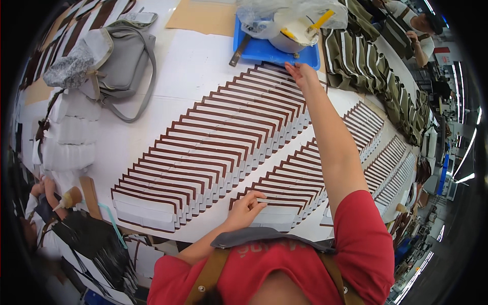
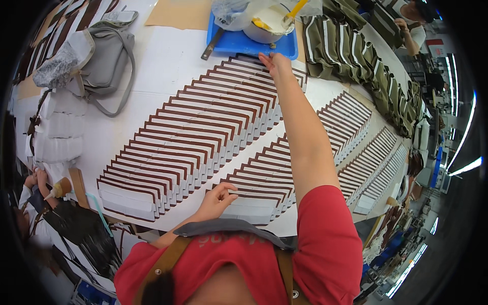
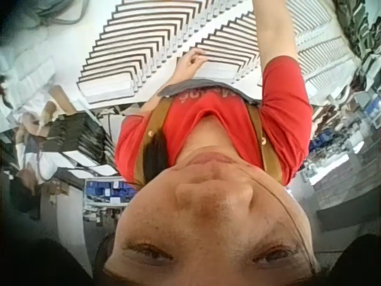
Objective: The person scrapes excess white paste from a brush onto a table, then picks up and stacks rectangular paper parts with brown borders. They repeatedly pick up individual parts, align them, and place them into a growing stack on the table.
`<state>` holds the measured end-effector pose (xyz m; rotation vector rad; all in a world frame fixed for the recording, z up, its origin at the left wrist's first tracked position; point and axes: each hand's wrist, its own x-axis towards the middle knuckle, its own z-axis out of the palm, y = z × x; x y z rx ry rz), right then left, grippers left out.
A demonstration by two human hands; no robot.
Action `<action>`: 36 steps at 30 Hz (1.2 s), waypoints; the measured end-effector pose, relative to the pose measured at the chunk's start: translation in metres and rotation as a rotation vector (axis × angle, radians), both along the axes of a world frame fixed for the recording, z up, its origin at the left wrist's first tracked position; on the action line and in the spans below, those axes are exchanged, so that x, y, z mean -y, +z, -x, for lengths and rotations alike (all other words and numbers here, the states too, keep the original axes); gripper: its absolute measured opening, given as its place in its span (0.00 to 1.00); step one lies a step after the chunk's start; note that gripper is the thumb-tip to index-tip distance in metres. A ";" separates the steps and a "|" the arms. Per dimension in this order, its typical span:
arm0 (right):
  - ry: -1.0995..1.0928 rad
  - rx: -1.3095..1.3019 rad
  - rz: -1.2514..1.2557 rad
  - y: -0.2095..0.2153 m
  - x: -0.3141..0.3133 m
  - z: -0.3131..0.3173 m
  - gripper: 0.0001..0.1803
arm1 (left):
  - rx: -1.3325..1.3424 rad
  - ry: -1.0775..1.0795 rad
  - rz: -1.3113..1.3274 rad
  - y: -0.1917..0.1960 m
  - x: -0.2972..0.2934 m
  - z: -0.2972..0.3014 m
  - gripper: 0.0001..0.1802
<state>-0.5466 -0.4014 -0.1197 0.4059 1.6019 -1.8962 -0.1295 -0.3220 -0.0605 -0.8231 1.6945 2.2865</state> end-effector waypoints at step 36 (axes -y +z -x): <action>1.151 -1.112 -0.331 0.012 -0.022 -0.279 0.17 | 0.356 0.146 0.992 0.039 -0.033 -0.251 0.25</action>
